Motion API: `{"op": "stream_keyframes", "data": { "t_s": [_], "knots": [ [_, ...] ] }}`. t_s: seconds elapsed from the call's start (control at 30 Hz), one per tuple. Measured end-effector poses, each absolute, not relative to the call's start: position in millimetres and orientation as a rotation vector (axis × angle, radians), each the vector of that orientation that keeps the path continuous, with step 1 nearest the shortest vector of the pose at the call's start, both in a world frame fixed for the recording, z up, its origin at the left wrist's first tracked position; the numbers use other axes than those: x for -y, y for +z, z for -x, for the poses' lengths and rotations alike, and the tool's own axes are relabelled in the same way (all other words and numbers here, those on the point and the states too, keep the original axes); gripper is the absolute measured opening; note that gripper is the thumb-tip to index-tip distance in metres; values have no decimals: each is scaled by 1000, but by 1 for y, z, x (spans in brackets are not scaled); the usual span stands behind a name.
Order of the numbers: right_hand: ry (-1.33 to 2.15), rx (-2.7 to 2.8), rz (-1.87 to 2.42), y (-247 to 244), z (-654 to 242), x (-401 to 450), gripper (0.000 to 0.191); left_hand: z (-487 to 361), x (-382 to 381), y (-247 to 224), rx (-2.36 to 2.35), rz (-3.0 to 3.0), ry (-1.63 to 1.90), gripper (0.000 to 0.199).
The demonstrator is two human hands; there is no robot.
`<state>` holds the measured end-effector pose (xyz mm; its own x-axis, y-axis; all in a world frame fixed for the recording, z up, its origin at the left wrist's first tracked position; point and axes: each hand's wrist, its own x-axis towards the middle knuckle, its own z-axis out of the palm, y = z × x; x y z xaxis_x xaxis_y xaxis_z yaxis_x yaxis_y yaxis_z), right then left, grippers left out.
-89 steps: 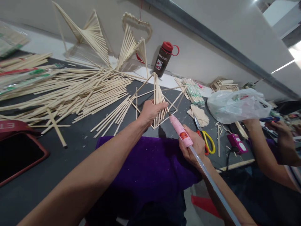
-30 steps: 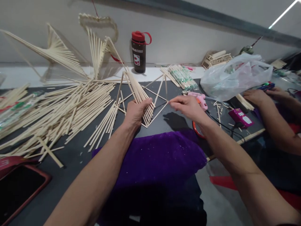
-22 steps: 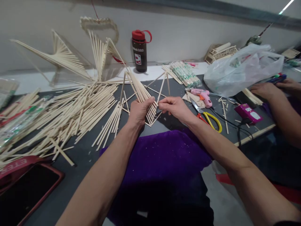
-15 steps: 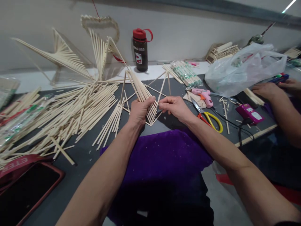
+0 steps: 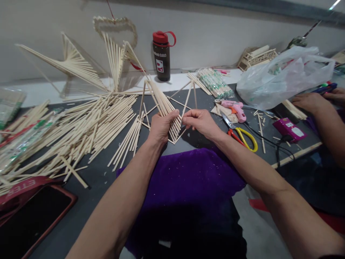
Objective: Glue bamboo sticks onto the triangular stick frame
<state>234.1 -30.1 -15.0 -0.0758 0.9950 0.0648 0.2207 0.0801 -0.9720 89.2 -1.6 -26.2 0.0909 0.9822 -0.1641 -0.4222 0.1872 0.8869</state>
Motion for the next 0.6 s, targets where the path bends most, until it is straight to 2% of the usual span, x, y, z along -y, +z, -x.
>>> {"op": "stream_keyframes", "data": {
  "t_s": [0.6],
  "knots": [
    [1087, 1460, 1304, -14, -232, 30, 9, -89, 0, -30, -936, -815, 1230, 24]
  ]
}}
